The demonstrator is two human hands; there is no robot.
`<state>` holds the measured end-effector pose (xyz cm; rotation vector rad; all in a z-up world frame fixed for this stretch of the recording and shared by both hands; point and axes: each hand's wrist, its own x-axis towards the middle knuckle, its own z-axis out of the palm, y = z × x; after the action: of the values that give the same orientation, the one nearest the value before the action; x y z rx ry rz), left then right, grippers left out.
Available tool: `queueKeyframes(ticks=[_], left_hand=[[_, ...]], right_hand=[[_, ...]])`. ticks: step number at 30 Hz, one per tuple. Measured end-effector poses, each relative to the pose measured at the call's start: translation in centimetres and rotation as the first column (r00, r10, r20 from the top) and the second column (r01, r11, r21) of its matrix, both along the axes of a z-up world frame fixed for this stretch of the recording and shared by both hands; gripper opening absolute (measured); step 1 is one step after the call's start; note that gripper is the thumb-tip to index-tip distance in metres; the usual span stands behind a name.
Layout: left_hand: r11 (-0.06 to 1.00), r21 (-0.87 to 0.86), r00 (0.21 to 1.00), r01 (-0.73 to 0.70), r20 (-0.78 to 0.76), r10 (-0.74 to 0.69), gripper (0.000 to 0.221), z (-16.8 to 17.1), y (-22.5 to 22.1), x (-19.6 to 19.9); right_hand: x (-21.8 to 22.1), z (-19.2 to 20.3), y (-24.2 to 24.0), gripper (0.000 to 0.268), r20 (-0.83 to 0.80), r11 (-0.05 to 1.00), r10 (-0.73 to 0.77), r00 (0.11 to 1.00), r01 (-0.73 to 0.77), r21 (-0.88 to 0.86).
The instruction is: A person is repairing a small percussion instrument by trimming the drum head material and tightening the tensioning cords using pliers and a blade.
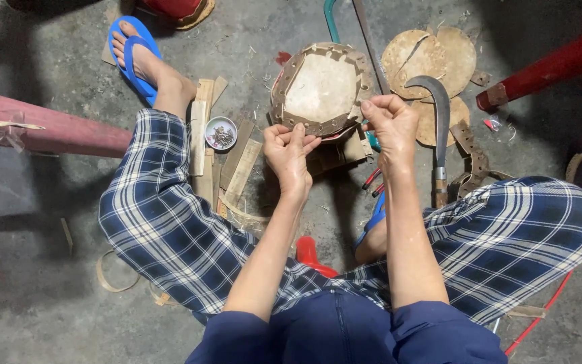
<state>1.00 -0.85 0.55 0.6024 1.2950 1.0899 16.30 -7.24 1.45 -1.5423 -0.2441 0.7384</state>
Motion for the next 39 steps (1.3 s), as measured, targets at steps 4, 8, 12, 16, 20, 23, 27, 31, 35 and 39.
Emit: queueKeyframes(ticks=[4, 8, 12, 16, 20, 23, 27, 31, 35, 39], left_hand=[[1.000, 0.005, 1.000, 0.003, -0.003, -0.003, 0.025, 0.0, -0.1, 0.0], [1.000, 0.000, 1.000, 0.008, 0.004, -0.008, 0.025, 0.0, -0.2, 0.1], [1.000, -0.006, 1.000, 0.010, 0.014, -0.010, 0.025, -0.2, -0.3, 0.0], [1.000, -0.005, 1.000, 0.012, 0.026, -0.012, 0.026, -0.2, -0.3, 0.0], [1.000, -0.019, 0.999, 0.023, 0.038, -0.022, 0.026, -0.1, -0.2, -0.2], [1.000, -0.019, 0.999, 0.025, 0.039, -0.024, 0.027, 0.1, 0.0, -0.3], [0.999, -0.017, 0.999, 0.032, 0.031, -0.031, 0.026, 0.3, 0.0, -0.3], [0.999, -0.017, 0.999, 0.045, 0.024, -0.044, 0.025, 0.5, 0.2, -0.3], [0.998, -0.018, 0.998, 0.057, 0.021, -0.056, 0.025, 0.4, 0.2, -0.5], [0.996, -0.033, 0.996, 0.083, 0.033, -0.082, 0.027, 0.4, 0.2, -1.0]], right_hand=[[-0.5, -0.2, 0.1, 0.014, 0.066, 1.000, -0.022, 0.998, 0.022, 0.002], [-0.8, 0.0, 0.1, 0.013, 0.172, 0.999, -0.008, 0.985, 0.015, -0.040], [-1.3, 0.7, 0.4, 0.011, 0.313, 0.987, 0.005, 0.950, 0.046, -0.155], [-1.6, 1.2, 0.5, 0.011, 0.427, 0.969, 0.057, 0.902, 0.052, -0.240], [-1.4, 0.7, 0.4, 0.011, 0.474, 0.959, 0.073, 0.878, 0.070, -0.276], [-1.6, 0.8, 0.5, 0.011, 0.472, 0.956, 0.076, 0.878, 0.071, -0.285], [-1.3, -0.3, 0.5, 0.013, 0.473, 0.959, 0.070, 0.878, 0.070, -0.274], [-2.0, -0.1, 0.8, 0.013, 0.488, 0.959, 0.061, 0.871, 0.084, -0.270], [-2.1, -0.7, 0.8, 0.014, 0.416, 0.974, 0.043, 0.908, 0.055, -0.219], [-1.8, -0.9, 0.9, 0.015, 0.362, 0.985, 0.013, 0.932, 0.050, -0.164]])
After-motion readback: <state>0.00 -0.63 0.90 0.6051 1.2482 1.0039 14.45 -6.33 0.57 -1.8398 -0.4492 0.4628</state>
